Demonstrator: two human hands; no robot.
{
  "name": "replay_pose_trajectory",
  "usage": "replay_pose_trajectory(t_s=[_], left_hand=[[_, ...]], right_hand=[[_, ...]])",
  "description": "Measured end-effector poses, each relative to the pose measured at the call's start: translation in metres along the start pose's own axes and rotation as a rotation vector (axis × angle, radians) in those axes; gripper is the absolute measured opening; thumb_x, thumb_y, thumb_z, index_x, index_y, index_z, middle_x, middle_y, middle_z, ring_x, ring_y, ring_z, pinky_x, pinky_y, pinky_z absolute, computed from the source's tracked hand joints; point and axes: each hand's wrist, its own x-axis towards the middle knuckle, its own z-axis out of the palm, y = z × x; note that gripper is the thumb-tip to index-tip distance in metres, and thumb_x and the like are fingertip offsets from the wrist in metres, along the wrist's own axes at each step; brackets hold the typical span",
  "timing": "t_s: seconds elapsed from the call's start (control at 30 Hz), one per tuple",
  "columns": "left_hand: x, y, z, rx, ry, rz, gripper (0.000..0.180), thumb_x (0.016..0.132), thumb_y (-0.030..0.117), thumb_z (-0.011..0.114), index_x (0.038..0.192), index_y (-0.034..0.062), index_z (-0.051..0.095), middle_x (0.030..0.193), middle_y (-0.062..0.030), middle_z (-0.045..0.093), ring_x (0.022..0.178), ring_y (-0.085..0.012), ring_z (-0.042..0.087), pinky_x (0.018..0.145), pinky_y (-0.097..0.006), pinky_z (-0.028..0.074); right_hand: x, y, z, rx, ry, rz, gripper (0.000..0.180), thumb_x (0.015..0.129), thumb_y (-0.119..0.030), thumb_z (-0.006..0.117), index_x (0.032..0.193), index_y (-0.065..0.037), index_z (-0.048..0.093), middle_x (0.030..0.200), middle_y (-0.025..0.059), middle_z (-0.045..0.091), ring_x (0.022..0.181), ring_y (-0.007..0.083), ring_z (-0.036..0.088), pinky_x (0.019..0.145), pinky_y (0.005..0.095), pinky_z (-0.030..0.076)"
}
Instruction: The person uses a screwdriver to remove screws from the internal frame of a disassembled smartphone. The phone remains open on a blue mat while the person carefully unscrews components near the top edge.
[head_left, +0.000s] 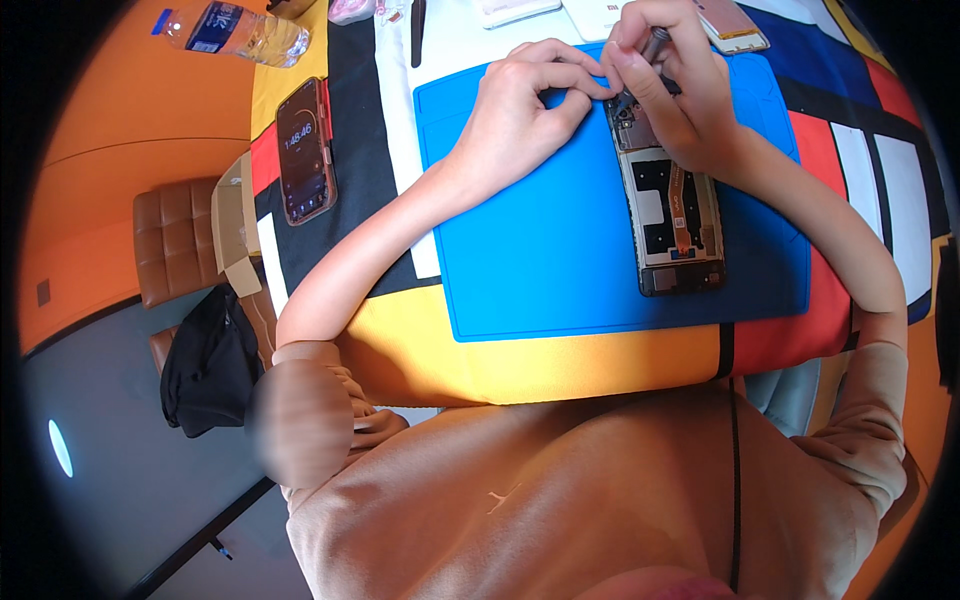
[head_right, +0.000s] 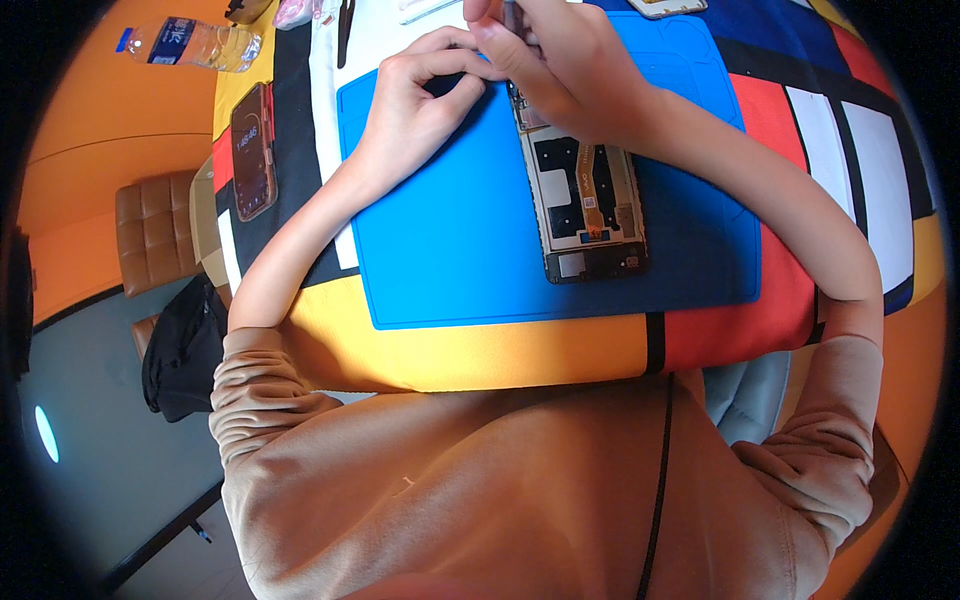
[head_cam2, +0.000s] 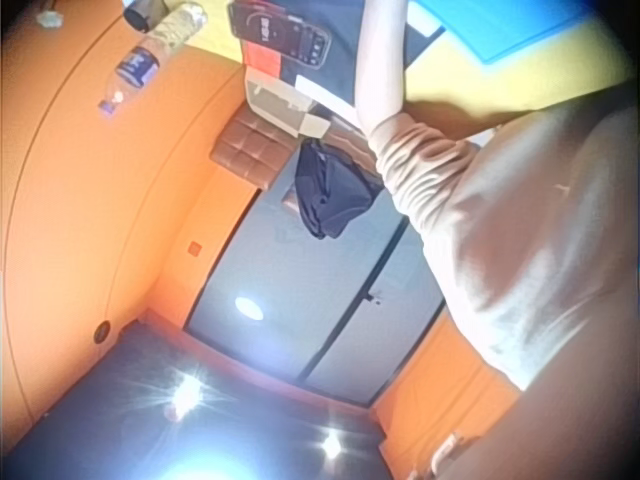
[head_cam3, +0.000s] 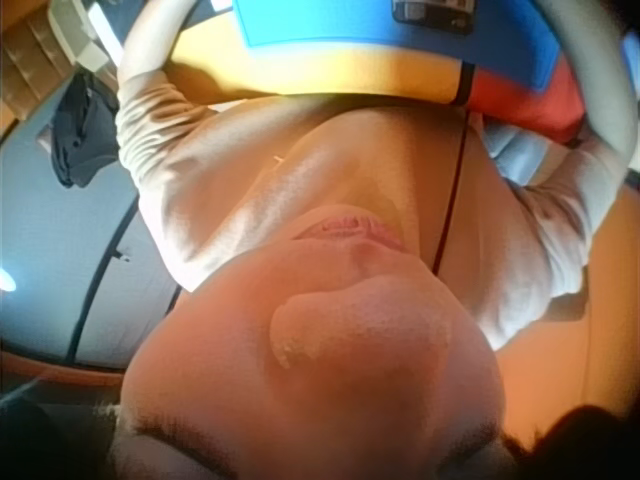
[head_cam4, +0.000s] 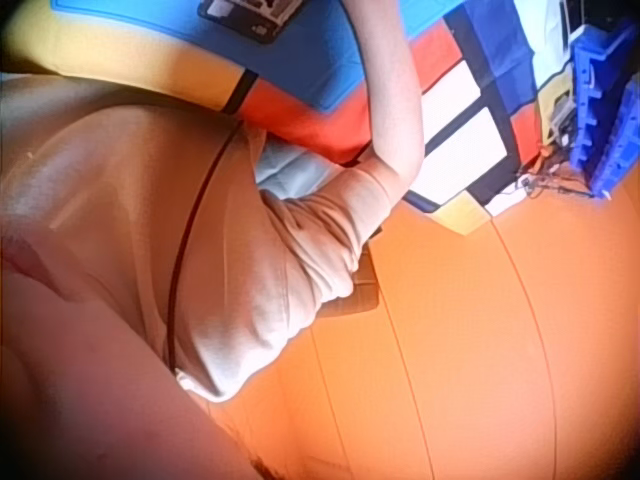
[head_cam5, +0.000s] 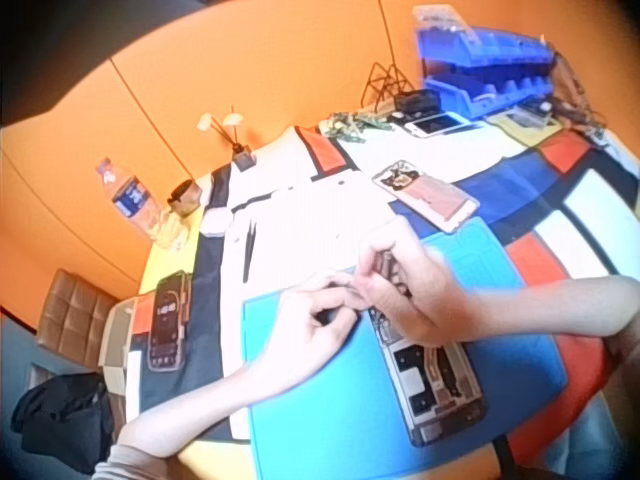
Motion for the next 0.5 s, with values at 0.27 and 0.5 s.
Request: replay_pose_trajectory(t_s=[0.27, 0.5], left_hand=[[0.0, -0.001, 0.0, 0.024, 0.014, 0.033, 0.015, 0.088, 0.004, 0.064, 0.088, 0.0013, 0.079, 0.102, -0.0139, 0.073, 0.101, -0.0293, 0.066, 0.092, -0.04, 0.054], [0.0, 0.001, 0.001, 0.008, 0.027, -0.013, 0.016, 0.087, 0.004, 0.065, 0.089, 0.0025, 0.08, 0.101, -0.0141, 0.075, 0.101, -0.0284, 0.068, 0.092, -0.041, 0.055]], right_hand=[[0.04, -0.031, -0.023, -0.232, -0.421, 0.134, 0.016, 0.095, -0.008, 0.063, 0.106, -0.002, 0.053, 0.097, 0.0186, 0.065, 0.089, 0.0358, 0.065, 0.078, 0.0394, 0.053], [0.043, -0.04, -0.021, -0.178, -0.358, -0.033, 0.017, 0.096, -0.01, 0.063, 0.098, -0.003, 0.047, 0.104, 0.0163, 0.06, 0.095, 0.0308, 0.061, 0.084, 0.037, 0.05]])
